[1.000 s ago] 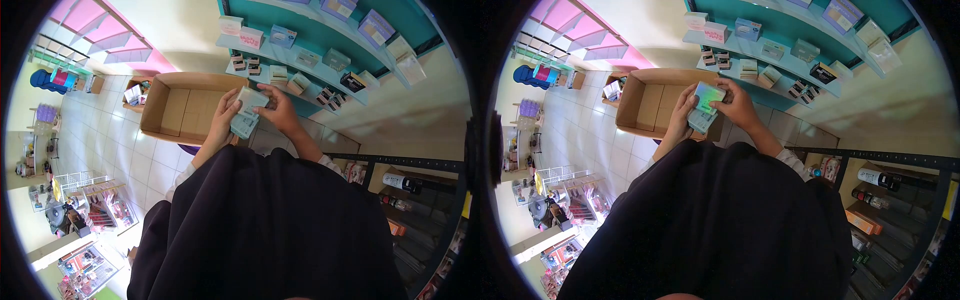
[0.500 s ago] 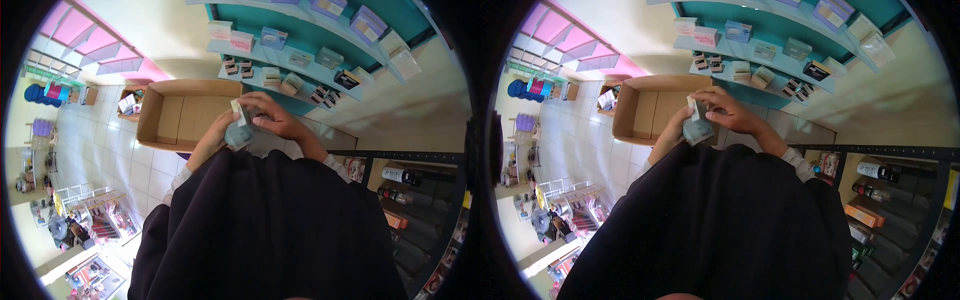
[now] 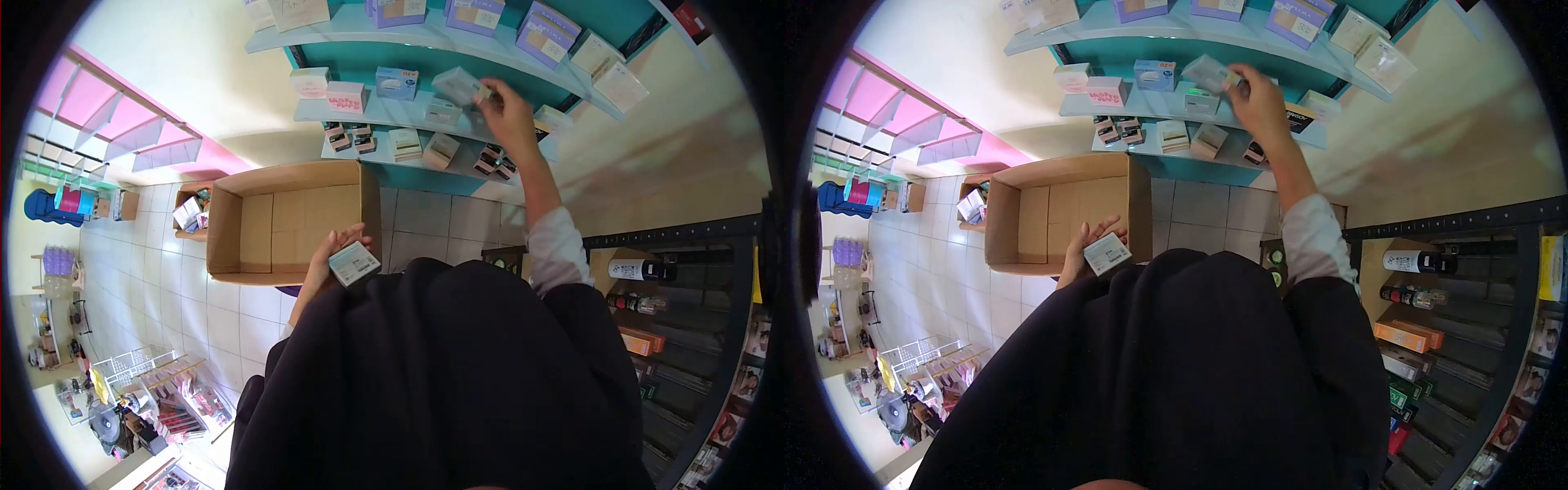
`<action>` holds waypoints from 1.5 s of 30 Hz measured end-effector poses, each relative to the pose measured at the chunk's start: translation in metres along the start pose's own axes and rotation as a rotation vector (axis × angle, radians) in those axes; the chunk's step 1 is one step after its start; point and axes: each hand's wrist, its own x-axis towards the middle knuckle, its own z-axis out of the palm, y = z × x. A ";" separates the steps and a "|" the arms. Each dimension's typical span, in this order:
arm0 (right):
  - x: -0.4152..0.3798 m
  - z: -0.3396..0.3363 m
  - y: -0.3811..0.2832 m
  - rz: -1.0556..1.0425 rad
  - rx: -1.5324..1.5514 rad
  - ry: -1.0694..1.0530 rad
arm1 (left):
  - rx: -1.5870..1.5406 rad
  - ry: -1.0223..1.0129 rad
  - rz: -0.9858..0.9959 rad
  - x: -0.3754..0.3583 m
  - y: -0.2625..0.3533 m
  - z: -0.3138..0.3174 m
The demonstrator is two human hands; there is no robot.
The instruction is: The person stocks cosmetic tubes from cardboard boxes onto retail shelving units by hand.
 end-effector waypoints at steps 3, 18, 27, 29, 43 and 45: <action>0.036 0.010 0.019 -0.211 -0.261 0.020 | -0.028 0.031 0.002 -0.006 0.000 0.001; -0.021 0.039 -0.028 -0.303 0.172 0.167 | -0.553 0.192 0.295 0.005 0.055 0.034; -0.089 0.053 -0.084 -0.342 0.361 -0.111 | -0.719 0.095 0.143 0.018 0.046 0.036; -0.090 0.054 -0.085 -0.355 0.371 -0.117 | -0.708 0.093 0.140 0.019 0.044 0.036; -0.113 0.059 -0.086 0.023 0.477 -0.172 | -0.574 0.128 0.395 0.027 0.034 0.053; -0.117 0.056 -0.086 0.025 0.477 -0.179 | -0.546 0.166 0.408 0.026 0.030 0.062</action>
